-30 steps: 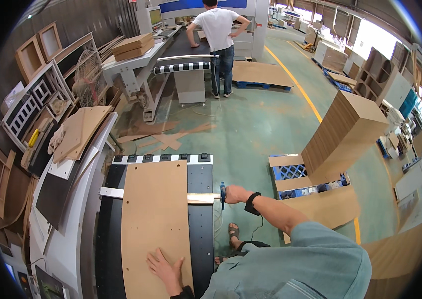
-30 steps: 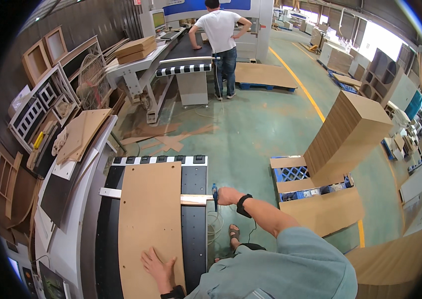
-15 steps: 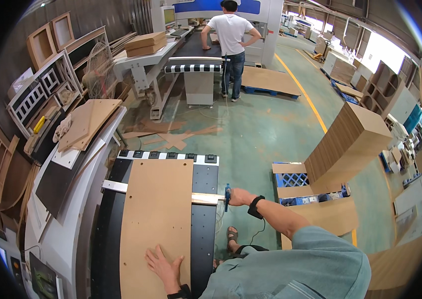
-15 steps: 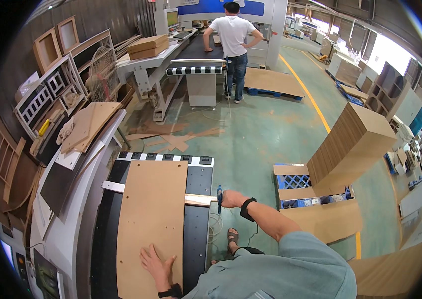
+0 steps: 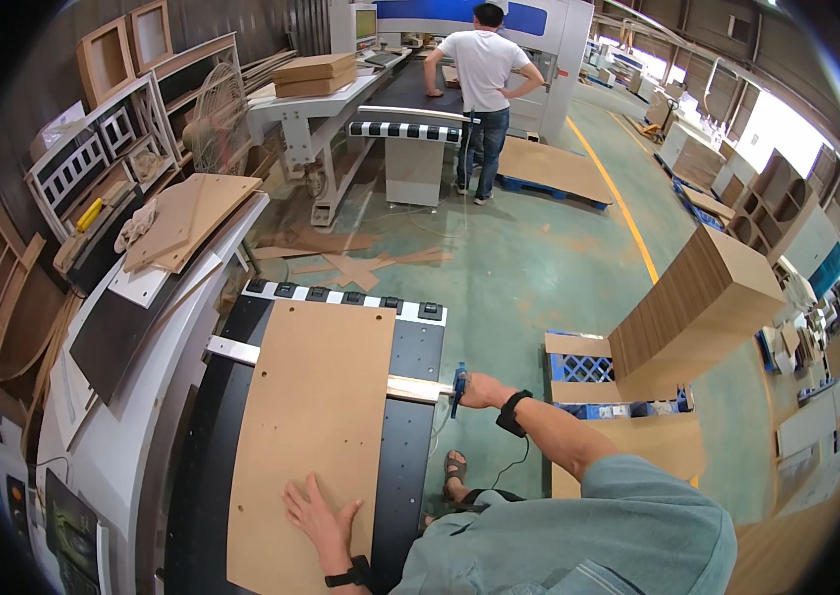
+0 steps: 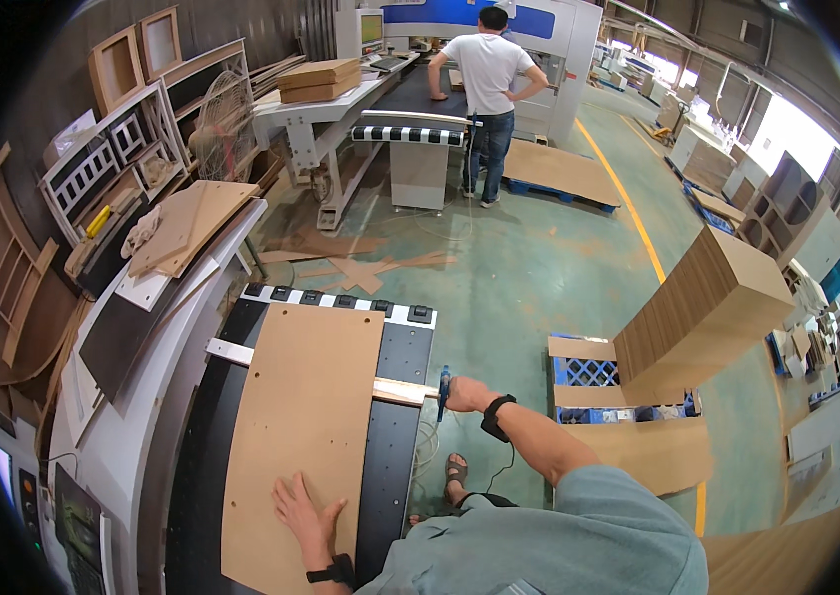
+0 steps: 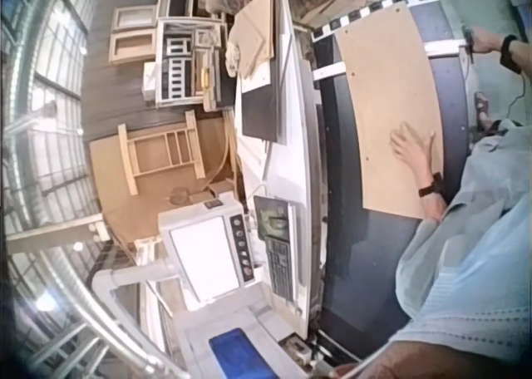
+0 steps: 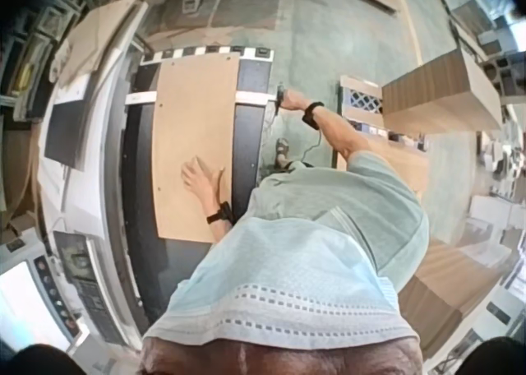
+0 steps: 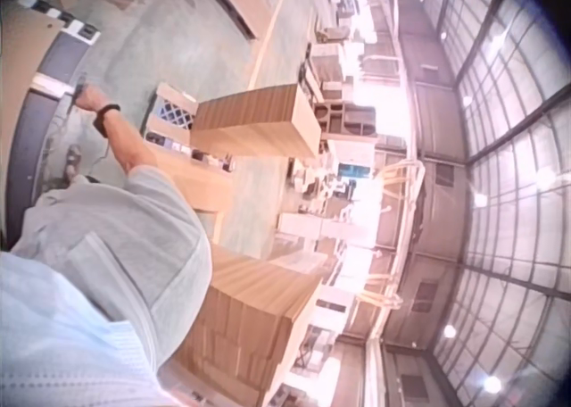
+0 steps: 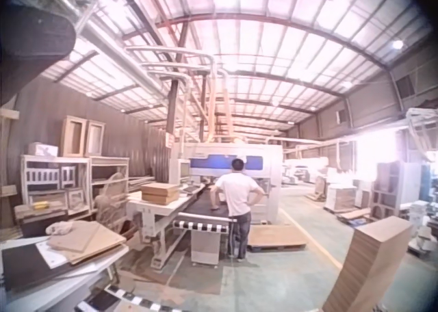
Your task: The recorder cleans wood panels with an air gun and stacks them onto a pallet in a manufacturing facility.
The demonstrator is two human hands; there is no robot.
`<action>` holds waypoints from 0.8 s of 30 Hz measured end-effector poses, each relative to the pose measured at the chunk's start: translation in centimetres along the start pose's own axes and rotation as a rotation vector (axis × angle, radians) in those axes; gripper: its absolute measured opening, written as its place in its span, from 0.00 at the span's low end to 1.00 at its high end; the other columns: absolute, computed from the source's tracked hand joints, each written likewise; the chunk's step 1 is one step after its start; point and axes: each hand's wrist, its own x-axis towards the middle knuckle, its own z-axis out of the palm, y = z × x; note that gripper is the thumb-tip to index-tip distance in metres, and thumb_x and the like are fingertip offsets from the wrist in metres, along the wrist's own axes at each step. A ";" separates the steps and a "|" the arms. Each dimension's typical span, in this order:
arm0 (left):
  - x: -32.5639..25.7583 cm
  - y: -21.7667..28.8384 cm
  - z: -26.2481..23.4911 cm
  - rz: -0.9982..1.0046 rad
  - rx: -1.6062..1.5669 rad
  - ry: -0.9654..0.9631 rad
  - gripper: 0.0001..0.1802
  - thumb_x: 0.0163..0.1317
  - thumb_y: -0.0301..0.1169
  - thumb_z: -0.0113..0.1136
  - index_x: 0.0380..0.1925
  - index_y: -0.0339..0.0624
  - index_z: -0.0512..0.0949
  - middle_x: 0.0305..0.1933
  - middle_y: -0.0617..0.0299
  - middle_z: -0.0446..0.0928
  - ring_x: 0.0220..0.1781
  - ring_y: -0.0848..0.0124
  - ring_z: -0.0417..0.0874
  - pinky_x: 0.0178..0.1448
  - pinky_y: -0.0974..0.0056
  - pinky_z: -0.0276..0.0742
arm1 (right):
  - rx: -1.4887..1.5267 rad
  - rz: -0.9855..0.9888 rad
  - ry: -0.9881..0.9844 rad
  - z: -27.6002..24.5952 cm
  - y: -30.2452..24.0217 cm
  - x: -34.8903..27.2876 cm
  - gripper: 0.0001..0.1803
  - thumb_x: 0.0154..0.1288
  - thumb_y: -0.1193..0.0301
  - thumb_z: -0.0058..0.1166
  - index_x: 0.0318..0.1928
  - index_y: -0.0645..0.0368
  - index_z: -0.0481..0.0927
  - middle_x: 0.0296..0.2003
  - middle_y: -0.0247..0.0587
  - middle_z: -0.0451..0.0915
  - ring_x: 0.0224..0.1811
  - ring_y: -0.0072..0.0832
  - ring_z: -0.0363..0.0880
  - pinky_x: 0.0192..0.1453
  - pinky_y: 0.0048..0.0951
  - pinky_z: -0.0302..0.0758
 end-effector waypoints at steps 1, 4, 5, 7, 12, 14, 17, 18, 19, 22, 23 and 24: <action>0.0 0.0 0.0 -0.003 -0.008 0.006 0.57 0.35 0.48 0.82 0.67 0.45 0.65 0.74 0.35 0.55 0.77 0.39 0.52 0.74 0.35 0.51 | 0.006 0.004 -0.005 -0.1 -0.3 -0.1 0.20 0.58 0.60 0.53 0.34 0.68 0.84 0.36 0.65 0.83 0.43 0.59 0.82 0.47 0.50 0.79; -0.1 0.1 -0.4 -0.021 -0.018 -0.009 0.56 0.35 0.46 0.83 0.67 0.46 0.65 0.74 0.35 0.55 0.77 0.39 0.52 0.74 0.35 0.50 | 0.025 0.008 -0.015 -0.5 -0.7 -0.5 0.20 0.58 0.60 0.53 0.35 0.68 0.84 0.37 0.65 0.83 0.43 0.59 0.82 0.48 0.50 0.79; -0.1 0.1 -0.4 -0.024 -0.019 -0.008 0.56 0.35 0.46 0.83 0.67 0.46 0.65 0.74 0.35 0.55 0.77 0.39 0.52 0.74 0.35 0.50 | 0.040 0.014 -0.016 -0.7 -0.8 -0.6 0.21 0.58 0.60 0.53 0.35 0.69 0.84 0.38 0.66 0.83 0.43 0.58 0.82 0.48 0.50 0.79; 0.0 0.2 -0.4 -0.014 -0.033 -0.012 0.56 0.35 0.46 0.82 0.68 0.46 0.65 0.74 0.35 0.54 0.77 0.38 0.51 0.74 0.35 0.50 | 0.024 0.011 -0.026 -0.8 -0.7 -0.5 0.21 0.59 0.59 0.53 0.36 0.68 0.84 0.38 0.66 0.83 0.44 0.58 0.82 0.48 0.50 0.79; 0.1 0.0 -0.2 -0.007 -0.048 -0.005 0.57 0.36 0.46 0.82 0.68 0.46 0.65 0.75 0.34 0.53 0.78 0.37 0.49 0.75 0.35 0.49 | -0.002 0.030 -0.037 -1.0 -0.7 -0.5 0.21 0.59 0.59 0.53 0.37 0.68 0.84 0.38 0.65 0.83 0.44 0.58 0.83 0.49 0.49 0.79; 0.1 0.1 -0.2 -0.007 -0.054 -0.003 0.57 0.36 0.47 0.82 0.69 0.46 0.65 0.75 0.34 0.53 0.78 0.37 0.49 0.75 0.35 0.48 | 0.002 0.030 -0.024 -1.1 -1.0 -0.7 0.21 0.59 0.59 0.52 0.37 0.68 0.84 0.38 0.65 0.83 0.44 0.59 0.82 0.49 0.50 0.79; 0.0 -0.1 -0.1 -0.003 -0.059 0.014 0.57 0.36 0.46 0.82 0.68 0.46 0.65 0.75 0.34 0.53 0.78 0.36 0.49 0.76 0.34 0.48 | -0.001 0.008 -0.033 -1.8 -1.8 -1.4 0.21 0.60 0.59 0.52 0.37 0.68 0.83 0.38 0.66 0.83 0.44 0.59 0.82 0.49 0.51 0.79; -0.1 -0.2 -0.1 -0.011 -0.057 0.005 0.57 0.36 0.46 0.82 0.68 0.45 0.65 0.75 0.34 0.53 0.78 0.36 0.49 0.75 0.34 0.48 | 0.001 0.007 -0.034 -1.6 -1.9 -1.3 0.21 0.60 0.59 0.52 0.37 0.68 0.83 0.38 0.66 0.83 0.44 0.59 0.82 0.49 0.51 0.79; -0.1 -0.2 -0.2 -0.017 -0.056 -0.003 0.57 0.36 0.46 0.82 0.68 0.45 0.65 0.75 0.34 0.53 0.78 0.36 0.49 0.75 0.34 0.48 | -0.003 0.014 -0.030 -1.6 -1.8 -1.3 0.21 0.60 0.59 0.52 0.37 0.68 0.83 0.38 0.66 0.83 0.44 0.60 0.82 0.49 0.51 0.79; -0.1 -0.5 0.0 -0.009 -0.034 0.008 0.59 0.34 0.49 0.83 0.69 0.47 0.64 0.74 0.34 0.55 0.76 0.35 0.52 0.75 0.34 0.48 | -0.001 0.018 -0.022 -1.1 -1.4 -1.1 0.21 0.61 0.60 0.51 0.37 0.68 0.83 0.38 0.66 0.83 0.44 0.60 0.82 0.49 0.51 0.79; -0.2 -0.5 0.0 -0.013 -0.029 0.011 0.59 0.34 0.49 0.83 0.69 0.47 0.64 0.74 0.34 0.55 0.76 0.35 0.52 0.75 0.34 0.48 | 0.005 0.019 -0.017 -0.9 -1.3 -1.0 0.21 0.61 0.60 0.51 0.37 0.69 0.83 0.38 0.66 0.83 0.44 0.60 0.82 0.49 0.51 0.79; -0.3 -0.5 0.0 -0.007 -0.044 0.008 0.59 0.34 0.48 0.83 0.69 0.47 0.64 0.74 0.34 0.55 0.76 0.35 0.52 0.75 0.33 0.48 | 0.007 0.012 -0.020 -0.7 -1.0 -0.7 0.21 0.61 0.60 0.51 0.37 0.69 0.83 0.38 0.66 0.83 0.44 0.60 0.82 0.49 0.51 0.79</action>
